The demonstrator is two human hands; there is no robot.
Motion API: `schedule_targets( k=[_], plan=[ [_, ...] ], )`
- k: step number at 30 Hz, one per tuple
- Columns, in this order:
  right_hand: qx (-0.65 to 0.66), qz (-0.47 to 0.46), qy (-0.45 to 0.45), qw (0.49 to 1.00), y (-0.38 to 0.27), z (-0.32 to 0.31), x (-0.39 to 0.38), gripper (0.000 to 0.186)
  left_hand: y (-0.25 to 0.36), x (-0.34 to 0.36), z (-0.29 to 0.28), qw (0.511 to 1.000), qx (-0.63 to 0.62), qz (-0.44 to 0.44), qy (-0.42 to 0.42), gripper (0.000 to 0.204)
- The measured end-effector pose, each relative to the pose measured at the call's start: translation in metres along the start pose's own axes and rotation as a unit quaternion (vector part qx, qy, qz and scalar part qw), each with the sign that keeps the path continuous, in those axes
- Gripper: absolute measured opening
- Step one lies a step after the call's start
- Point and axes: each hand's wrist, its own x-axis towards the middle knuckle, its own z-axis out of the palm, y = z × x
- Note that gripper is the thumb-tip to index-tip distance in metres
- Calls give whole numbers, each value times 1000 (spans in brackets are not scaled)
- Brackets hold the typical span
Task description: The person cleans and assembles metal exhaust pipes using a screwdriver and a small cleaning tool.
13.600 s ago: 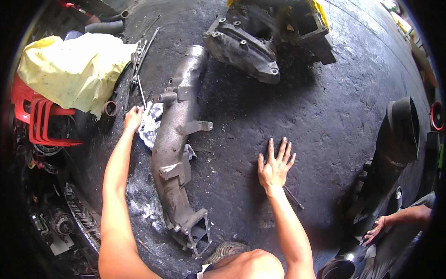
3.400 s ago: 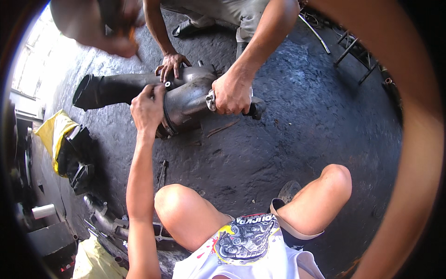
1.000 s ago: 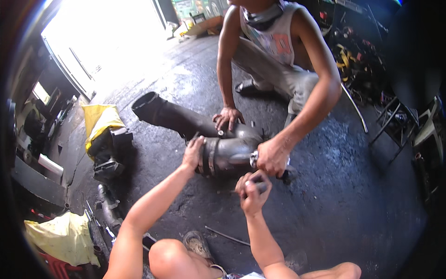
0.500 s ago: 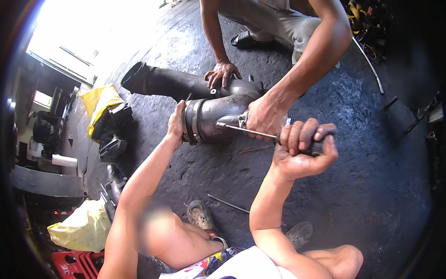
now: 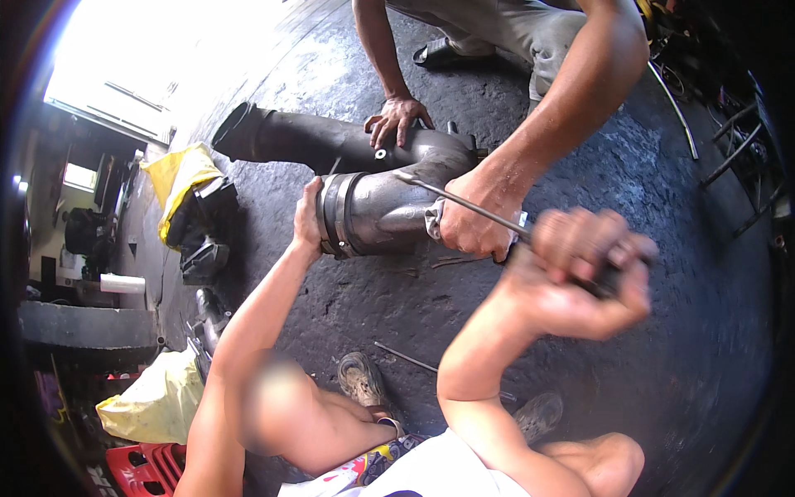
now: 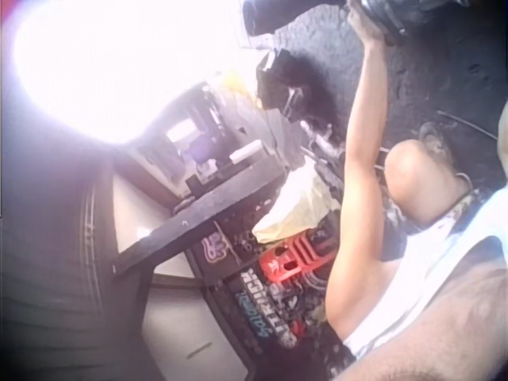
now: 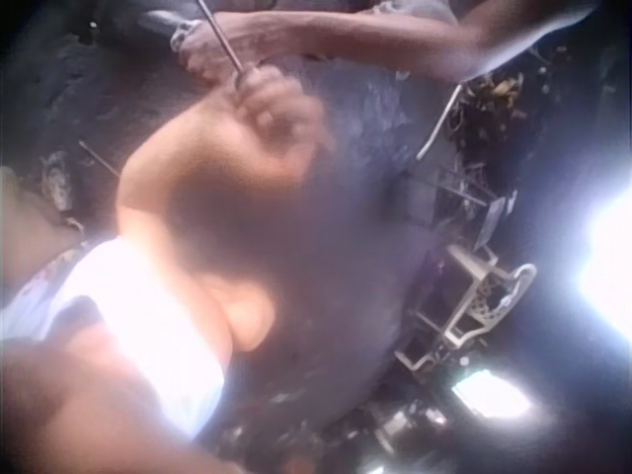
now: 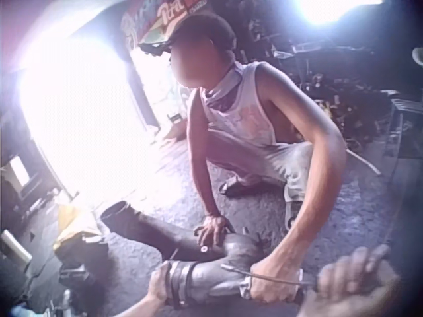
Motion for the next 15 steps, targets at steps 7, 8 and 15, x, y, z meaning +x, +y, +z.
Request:
schedule_targets(
  k=[7, 8, 15],
  plan=[
    [-36, 77, -50, 995, 77, 2, -24, 14, -4, 3, 1, 1000, -1, -20, -4, 56],
    [-27, 55, -66, 996, 62, 1, -13, 16, -5, 3, 0, 1000, -12, -9, -13, 56],
    [29, 70, -117, 990, 76, -13, -12, 7, -1, -1, 13, 999, 2, -24, 31, 56]
  ],
)
